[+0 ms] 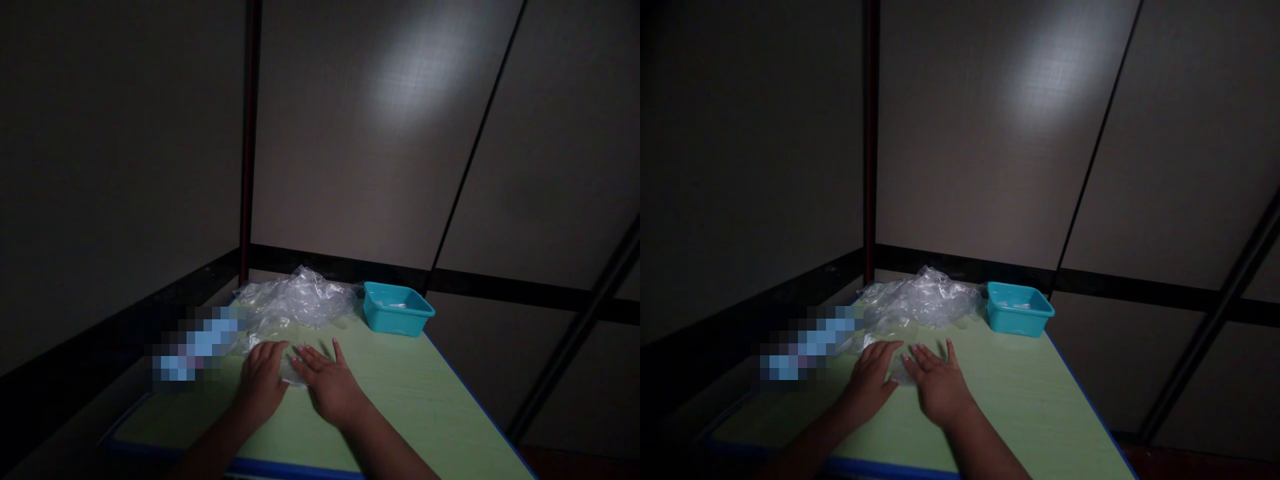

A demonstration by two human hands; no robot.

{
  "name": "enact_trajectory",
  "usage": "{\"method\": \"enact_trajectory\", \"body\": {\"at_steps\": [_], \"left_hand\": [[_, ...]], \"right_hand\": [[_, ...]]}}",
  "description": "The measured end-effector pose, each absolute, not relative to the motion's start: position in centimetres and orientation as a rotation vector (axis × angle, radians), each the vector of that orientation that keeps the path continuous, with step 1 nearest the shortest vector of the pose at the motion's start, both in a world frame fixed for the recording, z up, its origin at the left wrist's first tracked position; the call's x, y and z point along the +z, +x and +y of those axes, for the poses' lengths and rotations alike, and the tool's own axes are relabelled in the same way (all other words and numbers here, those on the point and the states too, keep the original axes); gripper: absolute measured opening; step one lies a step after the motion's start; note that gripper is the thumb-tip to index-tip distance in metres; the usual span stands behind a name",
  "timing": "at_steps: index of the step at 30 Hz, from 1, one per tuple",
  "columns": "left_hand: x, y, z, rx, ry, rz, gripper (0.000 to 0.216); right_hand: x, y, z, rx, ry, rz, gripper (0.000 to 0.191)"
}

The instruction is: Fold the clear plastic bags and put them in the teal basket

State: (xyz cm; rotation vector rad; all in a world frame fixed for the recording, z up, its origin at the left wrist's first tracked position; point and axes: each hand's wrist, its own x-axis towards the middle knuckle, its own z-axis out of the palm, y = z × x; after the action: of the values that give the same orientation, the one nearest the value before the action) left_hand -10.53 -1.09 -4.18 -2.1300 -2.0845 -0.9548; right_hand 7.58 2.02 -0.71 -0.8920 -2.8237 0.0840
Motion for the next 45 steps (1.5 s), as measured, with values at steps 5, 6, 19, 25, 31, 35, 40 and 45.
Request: {"method": "enact_trajectory", "body": {"at_steps": [5,6,19,25,31,35,40,45], "left_hand": [[-4.2,-10.6,-1.1,-0.909,-2.175,-2.072,0.053],[-4.2,-10.6,-1.1,-0.909,-2.18,-2.06,0.052],[-3.0,-10.3,-1.6,-0.989,-2.323,-1.871,0.03],[-3.6,-10.6,-1.5,-0.949,-2.332,-1.907,0.028],[-3.5,-10.8,-1.8,-0.905,-2.283,-1.885,0.036],[-2.4,-10.5,-2.4,-0.926,-2.314,-1.772,0.032],[-1.6,-10.4,-3.5,-0.941,-2.365,-1.627,0.021],[-2.6,-10.6,-4.0,-0.966,-2.445,-1.512,0.025]], "right_hand": [[-0.4,7.4,1.7,0.075,-0.911,-2.83,0.05],[-0.4,7.4,1.6,0.071,-0.908,-2.824,0.05],[-0.4,6.8,1.4,0.029,-0.885,-2.848,0.047],[-0.5,6.8,1.6,0.046,-0.9,-2.83,0.044],[-0.2,6.3,1.4,-0.007,-0.937,-2.88,0.047],[0.0,5.7,1.2,-0.063,-0.973,-2.916,0.047],[0.0,5.4,1.3,-0.083,-0.982,-2.92,0.045],[-0.3,5.6,1.5,-0.038,-0.953,-2.914,0.045]]}}
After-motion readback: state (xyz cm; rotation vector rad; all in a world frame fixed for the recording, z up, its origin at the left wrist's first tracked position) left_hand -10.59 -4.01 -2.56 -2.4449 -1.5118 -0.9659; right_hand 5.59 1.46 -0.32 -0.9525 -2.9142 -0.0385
